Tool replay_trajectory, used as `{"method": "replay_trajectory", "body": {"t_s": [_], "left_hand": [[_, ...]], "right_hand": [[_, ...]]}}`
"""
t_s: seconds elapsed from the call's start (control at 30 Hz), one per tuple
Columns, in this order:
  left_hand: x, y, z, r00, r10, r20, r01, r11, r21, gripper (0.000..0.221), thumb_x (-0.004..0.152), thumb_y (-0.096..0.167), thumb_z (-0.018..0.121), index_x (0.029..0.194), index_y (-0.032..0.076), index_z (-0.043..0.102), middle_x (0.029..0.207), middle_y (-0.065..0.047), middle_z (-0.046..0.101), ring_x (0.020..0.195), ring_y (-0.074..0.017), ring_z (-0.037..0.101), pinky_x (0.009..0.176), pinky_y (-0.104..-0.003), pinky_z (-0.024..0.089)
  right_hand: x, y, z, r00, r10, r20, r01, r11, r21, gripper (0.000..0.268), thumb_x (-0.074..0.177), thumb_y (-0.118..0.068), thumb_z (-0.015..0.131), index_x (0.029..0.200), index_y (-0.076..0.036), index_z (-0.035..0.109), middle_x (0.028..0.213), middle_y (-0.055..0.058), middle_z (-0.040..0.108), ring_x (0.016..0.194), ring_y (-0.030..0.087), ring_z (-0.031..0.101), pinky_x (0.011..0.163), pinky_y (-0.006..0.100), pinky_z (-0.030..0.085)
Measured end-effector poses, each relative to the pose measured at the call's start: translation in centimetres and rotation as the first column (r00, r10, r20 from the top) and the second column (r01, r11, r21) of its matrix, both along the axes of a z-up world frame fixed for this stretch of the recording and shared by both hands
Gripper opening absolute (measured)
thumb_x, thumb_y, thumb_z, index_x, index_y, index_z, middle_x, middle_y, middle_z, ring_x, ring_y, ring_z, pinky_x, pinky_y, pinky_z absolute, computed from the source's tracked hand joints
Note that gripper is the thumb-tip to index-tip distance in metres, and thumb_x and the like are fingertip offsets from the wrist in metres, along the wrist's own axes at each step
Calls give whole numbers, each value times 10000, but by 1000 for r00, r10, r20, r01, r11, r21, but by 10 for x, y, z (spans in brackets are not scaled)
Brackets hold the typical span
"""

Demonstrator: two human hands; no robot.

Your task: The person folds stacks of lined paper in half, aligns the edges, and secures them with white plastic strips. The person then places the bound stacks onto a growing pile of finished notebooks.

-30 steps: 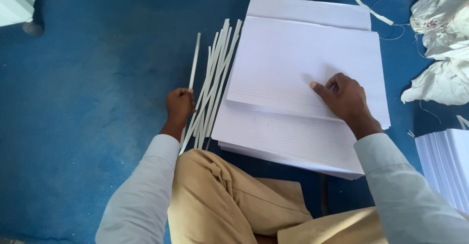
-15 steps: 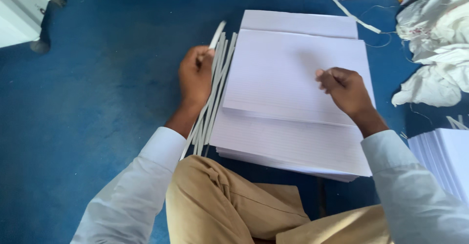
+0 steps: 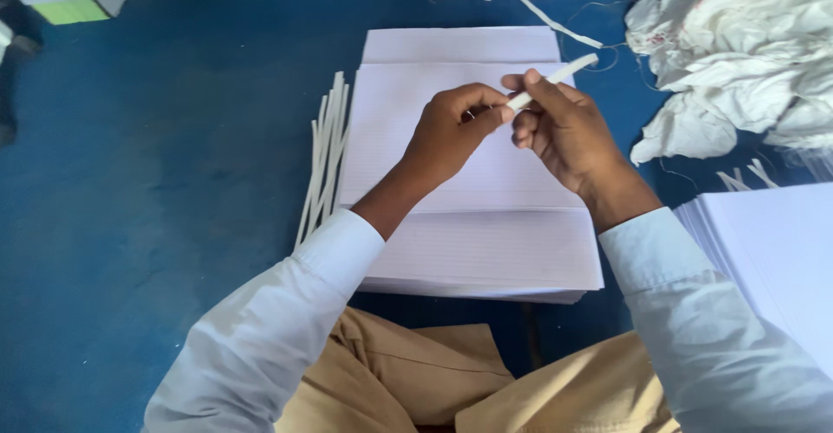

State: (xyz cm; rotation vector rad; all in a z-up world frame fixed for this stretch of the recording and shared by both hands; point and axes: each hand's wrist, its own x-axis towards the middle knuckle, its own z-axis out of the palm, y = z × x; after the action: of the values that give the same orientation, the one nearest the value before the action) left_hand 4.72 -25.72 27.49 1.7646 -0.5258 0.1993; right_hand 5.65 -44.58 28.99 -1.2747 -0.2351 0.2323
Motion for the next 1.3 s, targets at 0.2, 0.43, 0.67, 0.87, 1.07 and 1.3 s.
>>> {"method": "replay_trajectory", "body": {"t_s": [0.2,0.43,0.67,0.87,1.07,1.3], "left_hand": [[7,-24,-6,983,-164,-78,169,983,73,208,934,257,717,954,55,764,749,10,676,692,-70,589,645,-248,480],[22,-57,-7,934,-160,-320,236,948,215,297,854,348,747,894,55,769,702,-15,685,594,-106,567,517,-265,431],[44,-114,-16,925,-226,-305,326,886,331,362,836,385,796,827,25,764,673,-31,659,590,-102,575,530,-276,452],[54,-157,-13,870,-287,-400,431,837,337,244,820,294,781,861,53,779,666,-2,641,560,-90,528,481,-268,401],[69,-203,-8,831,-290,-475,489,788,375,175,771,186,697,858,56,773,670,5,642,525,-77,511,423,-257,362],[81,-265,-11,742,-375,-556,628,679,380,191,777,219,703,835,50,769,689,-9,649,524,-83,506,422,-261,355]], "right_hand": [[2,-72,-13,973,-204,-112,213,974,75,300,1031,-282,678,1109,5,716,782,28,651,645,121,591,619,289,514],[-21,-179,-31,895,-425,-137,432,901,26,224,1005,-257,725,1039,-37,700,827,18,683,657,109,583,616,290,498],[-58,-283,-55,766,-615,-186,624,781,-13,187,965,-152,811,913,-76,649,842,39,666,652,124,578,586,287,468],[-101,-353,-64,614,-753,-237,771,636,-24,151,968,-143,788,956,-119,639,864,31,680,648,100,577,580,244,451],[-143,-400,-85,579,-786,-215,789,607,-96,122,1049,-158,683,1036,-37,670,891,67,702,664,99,595,604,245,499],[-196,-431,-102,482,-839,-252,852,516,-86,157,1064,-150,652,1072,5,675,907,111,714,697,120,641,634,255,539]]}}
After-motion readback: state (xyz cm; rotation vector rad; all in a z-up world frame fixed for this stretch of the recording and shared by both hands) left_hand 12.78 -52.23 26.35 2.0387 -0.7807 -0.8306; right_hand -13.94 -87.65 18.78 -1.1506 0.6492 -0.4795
